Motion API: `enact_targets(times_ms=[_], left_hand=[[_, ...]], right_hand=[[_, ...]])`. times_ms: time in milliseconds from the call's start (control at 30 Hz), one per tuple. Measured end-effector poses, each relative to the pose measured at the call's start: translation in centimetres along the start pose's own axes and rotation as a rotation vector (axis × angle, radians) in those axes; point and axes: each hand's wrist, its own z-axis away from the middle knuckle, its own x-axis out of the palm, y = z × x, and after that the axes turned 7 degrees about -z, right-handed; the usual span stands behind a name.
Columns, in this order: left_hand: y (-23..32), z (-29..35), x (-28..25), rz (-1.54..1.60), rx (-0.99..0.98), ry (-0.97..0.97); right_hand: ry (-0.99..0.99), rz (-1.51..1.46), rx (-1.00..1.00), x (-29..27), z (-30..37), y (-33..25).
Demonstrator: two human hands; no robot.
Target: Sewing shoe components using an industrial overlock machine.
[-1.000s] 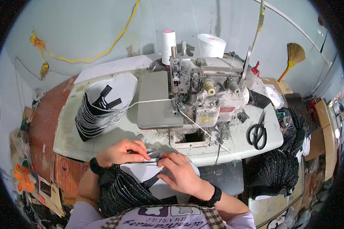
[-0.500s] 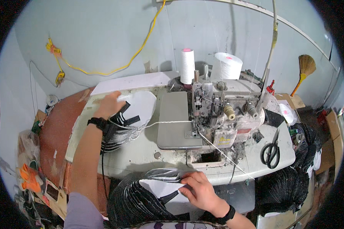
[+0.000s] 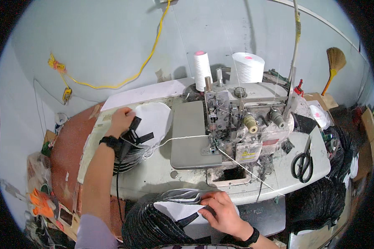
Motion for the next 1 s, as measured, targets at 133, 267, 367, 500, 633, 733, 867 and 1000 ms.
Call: enact_targets(times_ms=[133,267,367,500,633,733,867,1000], left_hand=[[5.8,3.0,-4.6,0.290,0.261,0.300],[9.6,7.2,-10.7,0.448,0.253,0.253],[11.9,9.5,-12.8,0.540,0.161,0.183],[13.0,11.2,-13.4,0.511,0.286,0.199],[14.2,13.0,-13.4,0.454,0.405,0.307],[14.5,14.5,-13.6,0.350,0.477,0.355],[16.0,16.3,-13.5,0.230,0.604,0.431],[16.2,18.6,-13.4,0.134,0.765,0.428]], right_hand=[[0.022,0.022,0.027,-0.1,0.3,0.6],[0.028,0.029,0.020,-0.1,0.5,0.4],[0.031,0.033,0.015,-0.2,0.4,0.1],[0.023,0.045,0.001,-0.5,0.3,-0.3],[-0.005,0.011,-0.072,-2.8,-0.8,-1.5],[0.139,-0.031,-0.165,-5.1,-3.1,-4.4],[0.358,-0.040,-0.301,-6.3,-6.9,-7.5],[0.377,0.224,-0.427,-6.4,-11.3,-8.1]])
